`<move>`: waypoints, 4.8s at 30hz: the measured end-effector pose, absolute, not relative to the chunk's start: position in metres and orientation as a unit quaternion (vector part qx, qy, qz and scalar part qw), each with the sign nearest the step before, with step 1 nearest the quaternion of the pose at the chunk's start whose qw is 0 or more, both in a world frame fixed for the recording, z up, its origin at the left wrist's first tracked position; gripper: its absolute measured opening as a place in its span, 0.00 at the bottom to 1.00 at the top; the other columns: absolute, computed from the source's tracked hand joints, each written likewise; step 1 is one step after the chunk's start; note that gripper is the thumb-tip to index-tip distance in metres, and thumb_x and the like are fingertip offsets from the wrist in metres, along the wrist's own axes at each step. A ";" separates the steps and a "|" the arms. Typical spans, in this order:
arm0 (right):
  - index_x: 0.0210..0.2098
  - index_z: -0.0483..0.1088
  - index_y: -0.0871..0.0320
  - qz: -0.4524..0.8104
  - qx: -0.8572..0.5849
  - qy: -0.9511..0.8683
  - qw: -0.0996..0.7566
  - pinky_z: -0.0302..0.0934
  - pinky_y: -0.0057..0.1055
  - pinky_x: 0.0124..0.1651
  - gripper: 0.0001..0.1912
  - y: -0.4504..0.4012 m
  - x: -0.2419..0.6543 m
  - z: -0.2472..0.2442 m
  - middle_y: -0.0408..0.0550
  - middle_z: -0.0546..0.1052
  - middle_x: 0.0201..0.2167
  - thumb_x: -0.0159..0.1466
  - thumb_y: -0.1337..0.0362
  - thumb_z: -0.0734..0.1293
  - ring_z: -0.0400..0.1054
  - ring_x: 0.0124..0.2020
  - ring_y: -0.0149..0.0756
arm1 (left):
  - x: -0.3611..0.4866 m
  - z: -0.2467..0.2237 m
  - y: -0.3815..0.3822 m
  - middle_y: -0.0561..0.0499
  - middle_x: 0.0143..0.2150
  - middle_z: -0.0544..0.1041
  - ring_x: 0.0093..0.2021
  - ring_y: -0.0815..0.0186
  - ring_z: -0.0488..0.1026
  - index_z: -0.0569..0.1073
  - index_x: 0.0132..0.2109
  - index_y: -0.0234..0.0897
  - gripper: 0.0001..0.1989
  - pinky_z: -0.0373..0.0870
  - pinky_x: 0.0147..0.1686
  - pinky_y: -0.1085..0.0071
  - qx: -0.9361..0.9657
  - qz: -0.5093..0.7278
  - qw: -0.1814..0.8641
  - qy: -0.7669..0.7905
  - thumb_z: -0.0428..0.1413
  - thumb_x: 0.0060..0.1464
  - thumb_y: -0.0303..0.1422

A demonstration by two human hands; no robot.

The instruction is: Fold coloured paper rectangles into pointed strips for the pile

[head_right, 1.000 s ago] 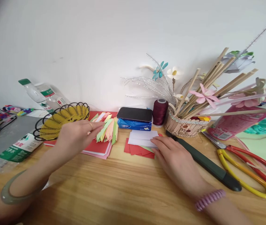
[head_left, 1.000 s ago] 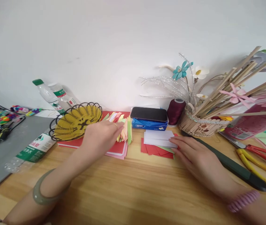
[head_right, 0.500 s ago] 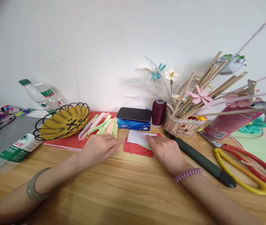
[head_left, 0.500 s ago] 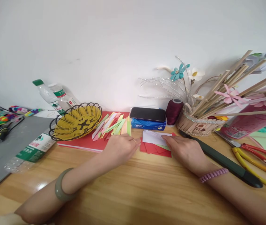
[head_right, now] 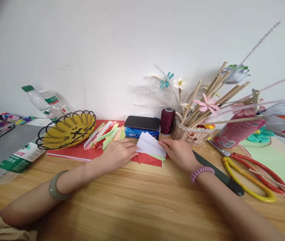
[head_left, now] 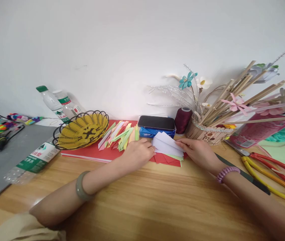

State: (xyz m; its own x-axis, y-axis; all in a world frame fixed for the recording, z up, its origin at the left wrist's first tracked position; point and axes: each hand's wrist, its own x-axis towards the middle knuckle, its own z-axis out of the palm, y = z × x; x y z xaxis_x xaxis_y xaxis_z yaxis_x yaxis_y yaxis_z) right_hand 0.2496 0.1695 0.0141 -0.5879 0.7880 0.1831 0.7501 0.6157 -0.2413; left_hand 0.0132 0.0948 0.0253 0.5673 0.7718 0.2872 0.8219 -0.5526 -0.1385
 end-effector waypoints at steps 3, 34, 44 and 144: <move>0.40 0.69 0.60 0.078 -0.436 -0.886 0.139 0.66 0.30 0.31 0.12 0.168 0.250 0.014 0.43 0.73 0.33 0.66 0.57 0.61 0.68 0.28 0.28 | 0.016 0.023 0.099 0.45 0.32 0.73 0.38 0.61 0.69 0.73 0.32 0.31 0.10 0.66 0.31 0.69 -0.880 -0.079 0.177 -0.434 0.50 0.60 0.27; 0.46 0.67 0.59 0.140 -0.494 -0.851 0.114 0.66 0.37 0.39 0.13 0.161 0.243 0.018 0.48 0.72 0.43 0.65 0.58 0.62 0.69 0.38 0.34 | 0.016 0.018 0.104 0.53 0.29 0.73 0.32 0.68 0.67 0.69 0.34 0.34 0.08 0.60 0.28 0.73 -0.863 -0.225 0.304 -0.336 0.48 0.60 0.24; 0.41 0.68 0.60 0.156 -0.480 -0.855 0.121 0.66 0.33 0.34 0.13 0.162 0.245 0.017 0.45 0.73 0.36 0.65 0.57 0.61 0.68 0.32 0.30 | 0.023 0.026 0.100 0.46 0.49 0.73 0.47 0.62 0.69 0.70 0.47 0.32 0.11 0.69 0.46 0.67 -0.859 -0.271 0.181 -0.394 0.50 0.61 0.34; 0.35 0.59 0.54 0.061 -0.410 -0.891 0.187 0.61 0.28 0.25 0.07 0.062 0.257 -0.001 0.44 0.71 0.26 0.67 0.62 0.53 0.69 0.24 0.33 | 0.044 0.020 0.042 0.47 0.28 0.75 0.29 0.63 0.74 0.68 0.33 0.34 0.07 0.73 0.28 0.69 -0.766 -0.011 -0.146 -0.626 0.46 0.55 0.25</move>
